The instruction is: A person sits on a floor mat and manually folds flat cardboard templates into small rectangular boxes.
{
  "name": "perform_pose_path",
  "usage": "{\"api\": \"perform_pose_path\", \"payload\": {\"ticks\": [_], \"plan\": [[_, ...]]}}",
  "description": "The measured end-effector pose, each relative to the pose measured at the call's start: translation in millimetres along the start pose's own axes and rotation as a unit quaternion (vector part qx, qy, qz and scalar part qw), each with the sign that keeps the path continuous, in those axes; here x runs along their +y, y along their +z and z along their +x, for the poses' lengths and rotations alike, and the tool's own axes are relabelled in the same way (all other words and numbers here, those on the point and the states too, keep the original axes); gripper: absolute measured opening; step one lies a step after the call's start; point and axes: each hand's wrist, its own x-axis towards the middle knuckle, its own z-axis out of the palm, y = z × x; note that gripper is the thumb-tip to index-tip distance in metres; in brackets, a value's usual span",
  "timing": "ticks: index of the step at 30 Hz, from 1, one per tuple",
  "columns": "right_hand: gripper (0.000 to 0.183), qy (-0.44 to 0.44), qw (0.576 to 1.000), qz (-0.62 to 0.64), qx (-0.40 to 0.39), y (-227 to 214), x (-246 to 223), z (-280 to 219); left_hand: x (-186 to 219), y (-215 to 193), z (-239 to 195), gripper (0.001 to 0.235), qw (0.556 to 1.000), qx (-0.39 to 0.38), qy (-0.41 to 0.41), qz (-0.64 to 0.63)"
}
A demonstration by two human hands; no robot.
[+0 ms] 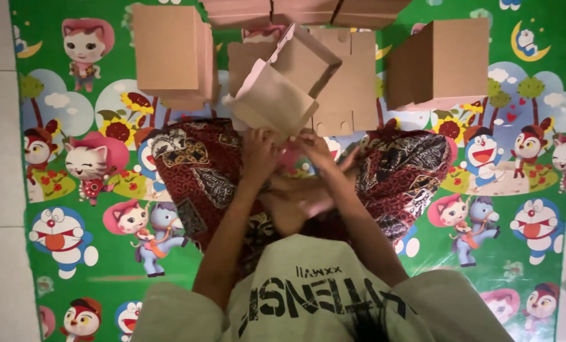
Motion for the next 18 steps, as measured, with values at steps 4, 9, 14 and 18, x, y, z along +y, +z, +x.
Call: {"api": "perform_pose_path", "payload": {"ticks": [4, 9, 14, 18], "plan": [[0.031, -0.002, 0.996, -0.045, 0.077, 16.7, 48.2, 35.1, -12.2, 37.0, -1.7, 0.021, 0.998, 0.038, -0.019, -0.043], [0.013, -0.133, 0.967, -0.013, 0.215, -13.1, -22.2, -34.7, 9.1, 41.4, -5.7, 0.023, 0.964, 0.048, -0.165, -0.204], [0.013, -0.167, 0.972, 0.034, 0.165, -7.4, 18.0, 0.8, 55.1, -8.7, 5.1, 0.021, 0.936, 0.079, -0.161, -0.304], [0.013, -0.118, 0.978, 0.081, 0.15, -9.1, 8.5, -10.0, 66.6, -6.7, 10.6, 0.014, 0.931, 0.108, -0.118, -0.329]]}}
